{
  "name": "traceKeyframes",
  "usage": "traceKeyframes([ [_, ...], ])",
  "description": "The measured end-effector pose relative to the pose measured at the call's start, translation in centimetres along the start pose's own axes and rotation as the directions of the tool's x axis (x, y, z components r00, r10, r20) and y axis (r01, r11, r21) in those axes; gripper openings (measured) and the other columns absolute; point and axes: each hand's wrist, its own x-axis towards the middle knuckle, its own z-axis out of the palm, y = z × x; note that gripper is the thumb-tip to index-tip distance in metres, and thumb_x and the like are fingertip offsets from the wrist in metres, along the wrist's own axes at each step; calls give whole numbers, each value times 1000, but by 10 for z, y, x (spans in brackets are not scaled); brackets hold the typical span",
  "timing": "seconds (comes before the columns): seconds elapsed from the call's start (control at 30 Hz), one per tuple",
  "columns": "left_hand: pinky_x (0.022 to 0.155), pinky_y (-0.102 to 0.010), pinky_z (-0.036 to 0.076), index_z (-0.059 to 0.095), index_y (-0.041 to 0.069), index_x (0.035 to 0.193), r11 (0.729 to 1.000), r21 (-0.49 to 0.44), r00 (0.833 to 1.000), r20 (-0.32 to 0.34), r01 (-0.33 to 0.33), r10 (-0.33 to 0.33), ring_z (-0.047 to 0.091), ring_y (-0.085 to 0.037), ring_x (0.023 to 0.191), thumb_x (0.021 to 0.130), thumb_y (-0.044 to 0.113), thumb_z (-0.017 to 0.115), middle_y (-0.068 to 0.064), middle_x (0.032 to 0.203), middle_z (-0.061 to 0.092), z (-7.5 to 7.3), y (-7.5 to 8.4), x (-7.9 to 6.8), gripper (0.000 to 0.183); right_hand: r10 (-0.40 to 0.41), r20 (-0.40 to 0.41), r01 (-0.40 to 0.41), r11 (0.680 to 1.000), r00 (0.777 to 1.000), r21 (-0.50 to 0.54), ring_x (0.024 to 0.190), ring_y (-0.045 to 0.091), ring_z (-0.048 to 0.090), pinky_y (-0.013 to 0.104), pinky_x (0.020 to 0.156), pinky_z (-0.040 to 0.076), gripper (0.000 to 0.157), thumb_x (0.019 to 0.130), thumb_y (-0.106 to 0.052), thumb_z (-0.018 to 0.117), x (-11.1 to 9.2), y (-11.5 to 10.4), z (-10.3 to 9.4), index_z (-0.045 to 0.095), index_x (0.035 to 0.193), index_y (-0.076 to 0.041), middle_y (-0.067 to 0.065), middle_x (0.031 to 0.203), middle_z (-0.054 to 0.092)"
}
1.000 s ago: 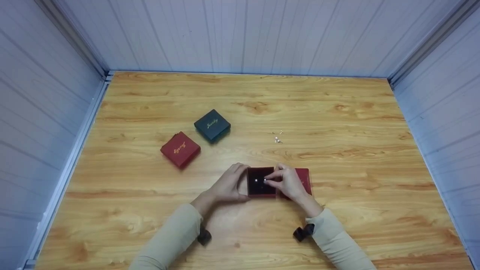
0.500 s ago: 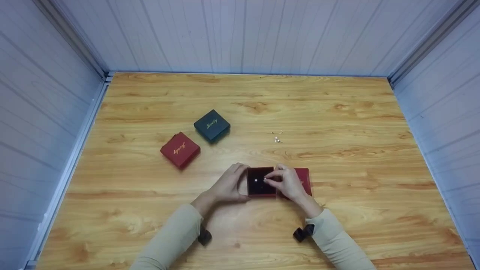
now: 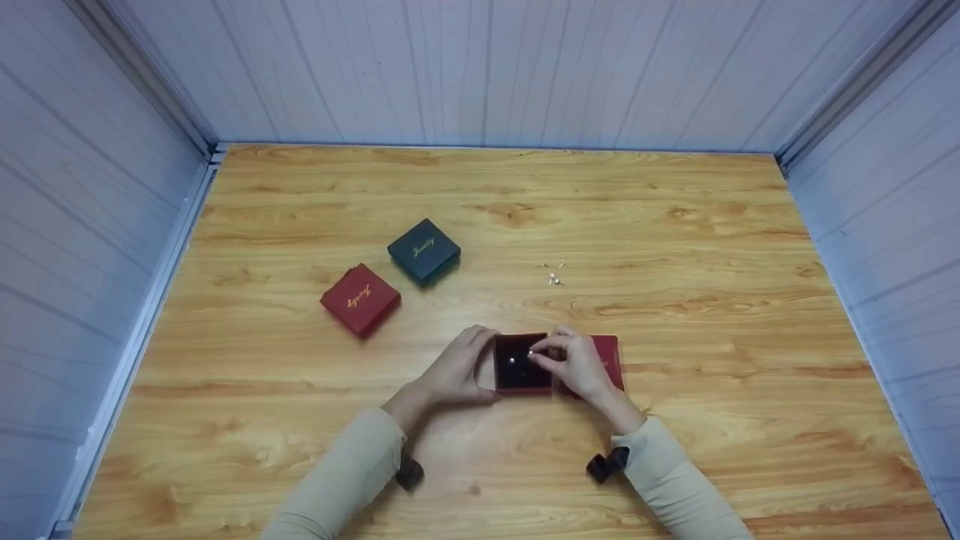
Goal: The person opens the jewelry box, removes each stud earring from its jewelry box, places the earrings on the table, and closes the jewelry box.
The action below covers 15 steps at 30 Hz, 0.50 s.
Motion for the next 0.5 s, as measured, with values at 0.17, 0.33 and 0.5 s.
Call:
traceKeyframes([
  [0.17, 92, -31, 34, 40, 2, 123, 1000, 4, 1000, 5, -1, 1, 39, -16, 106, 55, 36, 78, -4, 115, 44, 0, 0, 0, 85, 20, -5, -20, 1000, 1000, 17, 56, 5, 43, 19, 47, 36, 5, 72, -11, 72, 3, -2, -4, 70, 76, -9, -6, 64, 48],
  [0.33, 93, -30, 34, 39, 3, 125, 1000, -4, 1000, 26, 13, -13, 39, -15, 106, 56, 36, 78, -3, 115, 43, 0, 0, 0, 85, 7, -8, -7, 1000, 1000, 18, 56, 5, 44, 19, 47, 37, 5, 72, -10, 72, 6, -2, -7, 71, 76, -8, -4, 64, 49],
  [0.5, 93, -30, 34, 40, 2, 124, 1000, -7, 1000, 18, 11, -11, 39, -16, 106, 55, 35, 78, -4, 114, 44, 0, 0, 0, 86, 27, -2, -27, 999, 1000, 17, 57, 4, 45, 18, 48, 38, 5, 73, -11, 71, 12, -4, -10, 70, 76, -7, -2, 66, 50],
])
